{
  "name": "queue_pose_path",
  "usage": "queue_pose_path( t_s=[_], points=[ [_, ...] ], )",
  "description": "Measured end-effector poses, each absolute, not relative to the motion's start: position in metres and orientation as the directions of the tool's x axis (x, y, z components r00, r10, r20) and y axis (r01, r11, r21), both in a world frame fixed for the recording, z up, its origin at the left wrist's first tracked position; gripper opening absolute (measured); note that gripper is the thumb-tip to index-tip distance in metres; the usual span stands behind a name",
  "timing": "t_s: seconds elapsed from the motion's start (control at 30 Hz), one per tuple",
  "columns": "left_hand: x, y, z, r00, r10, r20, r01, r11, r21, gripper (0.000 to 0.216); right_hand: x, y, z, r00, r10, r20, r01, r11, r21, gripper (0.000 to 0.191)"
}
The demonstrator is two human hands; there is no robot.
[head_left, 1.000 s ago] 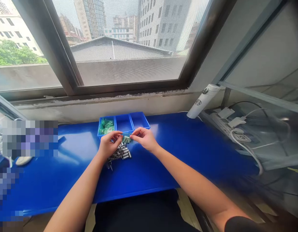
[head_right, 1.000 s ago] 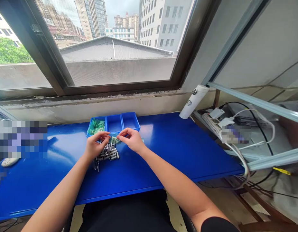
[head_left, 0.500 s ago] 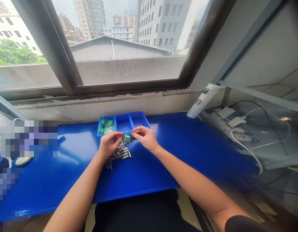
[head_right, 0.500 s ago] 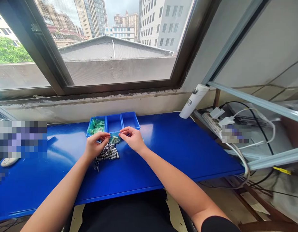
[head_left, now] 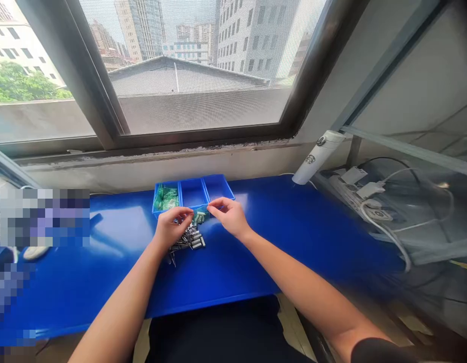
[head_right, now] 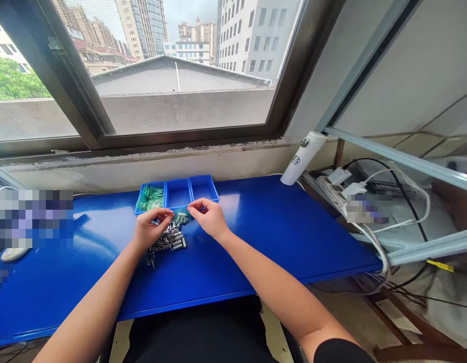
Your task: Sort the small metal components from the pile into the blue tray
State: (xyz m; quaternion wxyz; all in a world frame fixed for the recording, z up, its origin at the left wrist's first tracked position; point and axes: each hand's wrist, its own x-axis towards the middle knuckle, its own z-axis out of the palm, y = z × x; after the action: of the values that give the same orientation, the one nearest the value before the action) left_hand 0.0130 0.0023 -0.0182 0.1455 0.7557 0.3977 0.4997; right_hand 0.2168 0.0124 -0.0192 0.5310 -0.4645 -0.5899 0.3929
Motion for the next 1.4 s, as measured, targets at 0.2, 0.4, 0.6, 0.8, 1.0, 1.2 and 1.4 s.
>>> queue_pose_path(
  t_s=[0.2,0.4,0.6,0.8,1.0,1.2,1.4],
  points=[
    [0.014,0.0017,-0.0146,0.195,0.736,0.649,0.448,-0.655,0.608,0.01,0.2164,0.0115,-0.0184,0.002,0.966,0.259,0.161,0.256,-0.953,0.024],
    [0.0133,0.0021,-0.0163,0.191,0.741,0.644,0.444,-0.65,0.616,0.01,0.2175,0.0118,-0.0193,0.001,0.963,0.27,0.158,0.266,-0.951,0.023],
    [0.0125,0.0011,-0.0198,0.191,0.779,0.598,0.435,-0.613,0.66,0.014,0.218,0.0104,-0.0171,-0.005,0.95,0.311,0.199,0.306,-0.931,0.021],
    [0.0101,0.0022,-0.0197,0.169,0.787,0.594,0.422,-0.603,0.678,0.015,0.2172,0.0131,-0.0241,-0.054,0.96,0.274,0.113,0.278,-0.954,0.025],
    [0.0111,-0.0008,-0.014,0.156,0.772,0.616,0.437,-0.613,0.658,0.015,0.2143,0.0133,-0.0242,-0.066,0.971,0.229,-0.015,0.228,-0.974,0.032],
    [0.0131,0.0013,-0.016,0.173,0.749,0.64,0.431,-0.642,0.635,0.013,0.214,0.0166,-0.0234,-0.047,0.979,0.198,-0.087,0.194,-0.977,0.036],
    [0.0113,0.0043,-0.0201,0.164,0.748,0.643,0.461,-0.634,0.621,0.01,0.2162,0.0148,-0.0237,-0.154,0.967,0.204,-0.08,0.194,-0.978,0.034]
  ],
)
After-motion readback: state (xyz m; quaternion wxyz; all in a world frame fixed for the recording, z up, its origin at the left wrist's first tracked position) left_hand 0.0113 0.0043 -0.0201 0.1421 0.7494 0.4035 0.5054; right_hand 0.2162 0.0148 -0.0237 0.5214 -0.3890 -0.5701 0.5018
